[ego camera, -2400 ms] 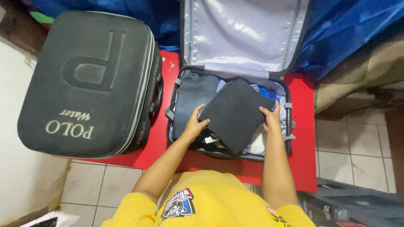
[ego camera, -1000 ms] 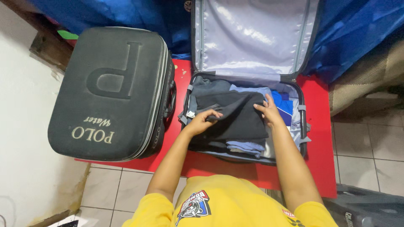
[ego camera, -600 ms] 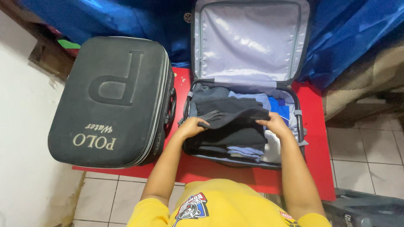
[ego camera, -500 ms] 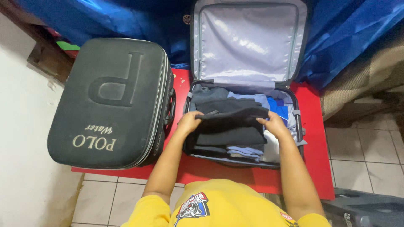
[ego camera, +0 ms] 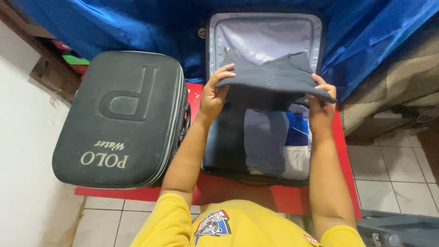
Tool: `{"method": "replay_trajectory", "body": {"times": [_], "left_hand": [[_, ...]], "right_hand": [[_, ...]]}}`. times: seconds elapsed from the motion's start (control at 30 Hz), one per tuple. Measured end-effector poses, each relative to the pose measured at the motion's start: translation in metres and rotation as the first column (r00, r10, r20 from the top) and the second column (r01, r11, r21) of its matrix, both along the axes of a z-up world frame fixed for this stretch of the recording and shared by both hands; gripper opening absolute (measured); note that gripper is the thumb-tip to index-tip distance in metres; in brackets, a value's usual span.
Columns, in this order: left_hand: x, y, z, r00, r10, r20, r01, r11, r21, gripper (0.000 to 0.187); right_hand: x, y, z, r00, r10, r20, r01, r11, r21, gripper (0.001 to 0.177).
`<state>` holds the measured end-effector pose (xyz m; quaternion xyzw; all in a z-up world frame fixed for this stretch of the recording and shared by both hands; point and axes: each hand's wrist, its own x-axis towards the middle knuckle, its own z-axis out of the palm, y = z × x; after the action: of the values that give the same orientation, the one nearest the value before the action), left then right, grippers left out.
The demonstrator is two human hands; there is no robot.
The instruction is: The person unpacks a suitcase placed on a red table, removing folded clothes and a package of wipes one by one. Each item is transferred into a nearby drawer. The person continues until the suitcase is empty.
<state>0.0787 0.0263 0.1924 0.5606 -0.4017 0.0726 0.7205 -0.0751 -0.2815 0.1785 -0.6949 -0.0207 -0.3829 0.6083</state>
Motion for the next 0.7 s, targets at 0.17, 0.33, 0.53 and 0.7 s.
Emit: {"method": "replay_trajectory", "body": {"times": [0.17, 0.33, 0.53, 0.7], "left_hand": [[-0.021, 0.021, -0.026, 0.995, -0.087, -0.050, 0.089, 0.995, 0.041, 0.043], [-0.039, 0.049, -0.119, 0.953, -0.185, -0.238, 0.238, 0.947, 0.215, 0.038], [-0.058, 0.075, -0.215, 0.784, -0.295, -0.546, 0.549, 0.740, 0.389, 0.041], [-0.067, 0.079, -0.229, 0.890, -0.042, -0.455, 0.345, 0.713, 0.610, 0.068]], "right_hand": [[-0.019, 0.008, -0.020, 0.997, 0.063, 0.041, -0.061, 0.998, -0.032, 0.009], [-0.063, 0.004, -0.097, 0.940, 0.030, -0.340, -0.122, 0.960, -0.253, 0.043], [-0.099, -0.005, -0.197, 0.730, 0.286, -0.621, -0.328, 0.943, 0.049, 0.032], [-0.113, 0.000, -0.214, 0.695, 0.020, -0.719, -0.163, 0.978, -0.131, 0.068]]}}
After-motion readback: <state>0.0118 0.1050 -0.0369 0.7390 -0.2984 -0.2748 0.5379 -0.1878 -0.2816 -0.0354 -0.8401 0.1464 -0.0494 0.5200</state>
